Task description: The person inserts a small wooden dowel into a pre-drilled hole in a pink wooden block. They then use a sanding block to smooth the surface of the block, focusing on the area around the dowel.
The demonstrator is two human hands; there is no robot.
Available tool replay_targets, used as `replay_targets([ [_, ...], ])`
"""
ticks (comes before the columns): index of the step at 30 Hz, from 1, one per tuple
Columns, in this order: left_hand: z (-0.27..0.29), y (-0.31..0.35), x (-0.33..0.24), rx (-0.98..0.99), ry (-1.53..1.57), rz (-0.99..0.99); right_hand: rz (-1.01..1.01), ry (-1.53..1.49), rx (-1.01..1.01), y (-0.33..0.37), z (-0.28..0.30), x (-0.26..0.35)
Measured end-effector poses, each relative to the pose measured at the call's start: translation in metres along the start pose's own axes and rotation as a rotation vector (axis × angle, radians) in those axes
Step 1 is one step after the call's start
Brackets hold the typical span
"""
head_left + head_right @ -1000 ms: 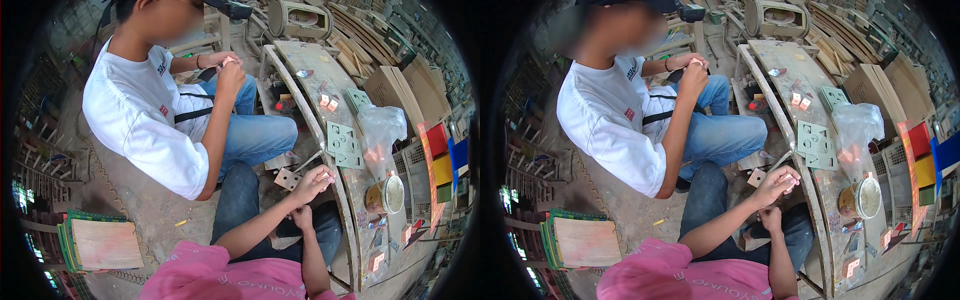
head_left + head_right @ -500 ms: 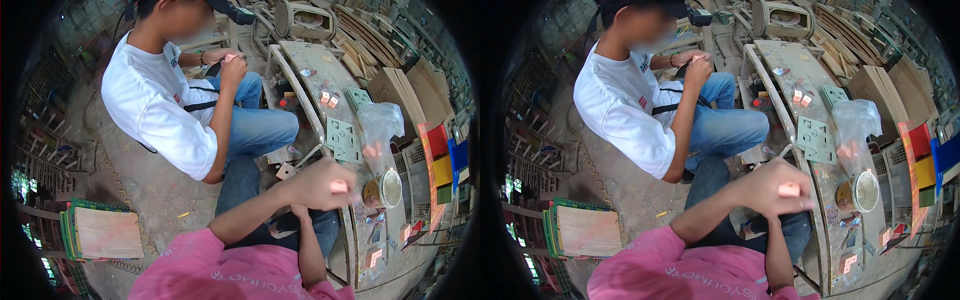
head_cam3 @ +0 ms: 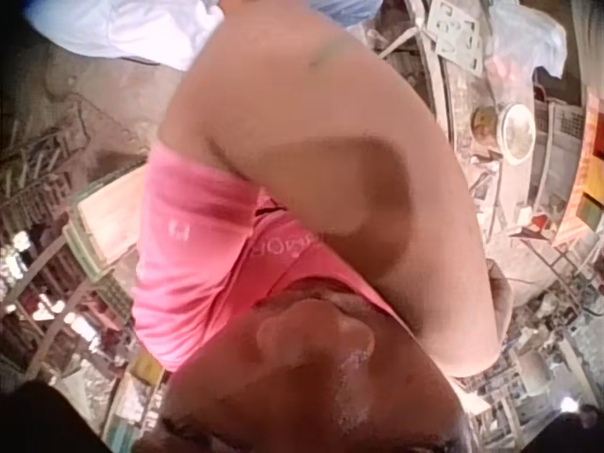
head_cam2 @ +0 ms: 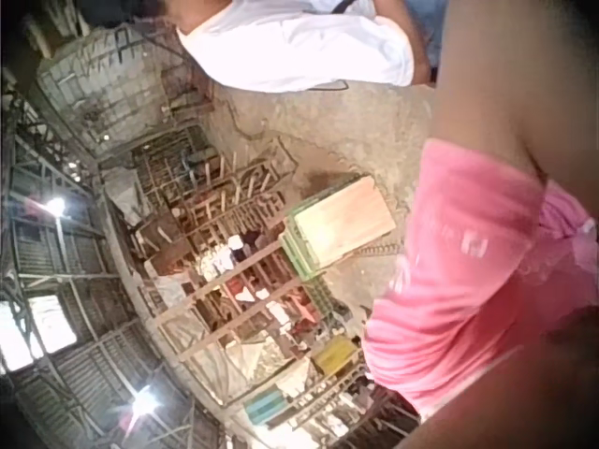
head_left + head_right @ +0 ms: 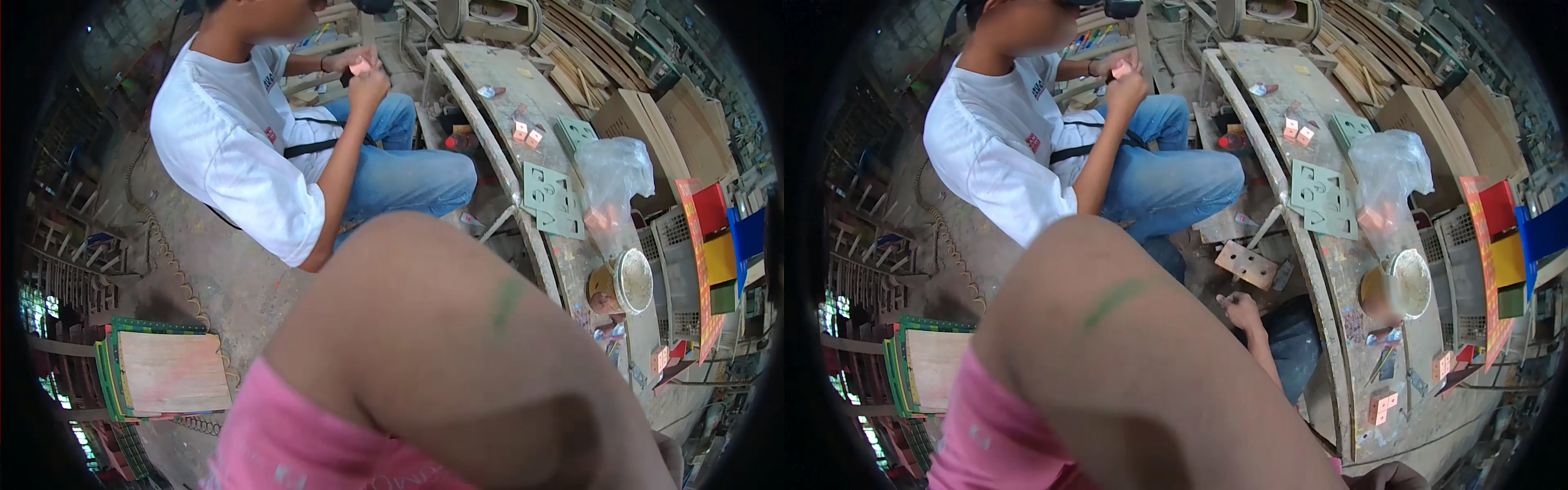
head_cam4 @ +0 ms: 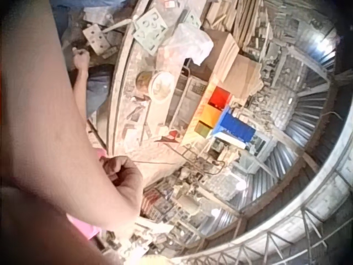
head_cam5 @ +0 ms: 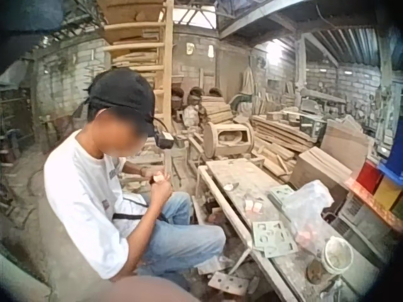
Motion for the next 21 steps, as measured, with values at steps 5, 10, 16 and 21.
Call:
replay_targets([
  [5,-0.017,0.005,0.0,-0.029,0.093,0.021,0.023,-0.006,0.025,-0.003,0.008,0.011],
  [10,-0.038,0.018,-0.002,-0.007,0.217,0.171,0.209,0.16,-0.13,-0.026,-0.014,-0.011],
  [16,-0.046,0.044,0.038,0.478,0.839,0.428,0.258,-0.378,-0.377,0.044,0.054,0.041],
  [21,-0.1,0.138,0.051,-0.361,1.185,0.897,0.235,-0.408,-0.43,0.164,0.121,0.029],
])
Point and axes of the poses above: each hand's wrist, its own y-axis away from the middle knuckle, its own z-axis out of the back of the hand, x = y × z, the point moved 1 cm from there along -y, towards the middle knuckle, and after that the axes turned 5 degrees about -z, right-handed, at the moved point
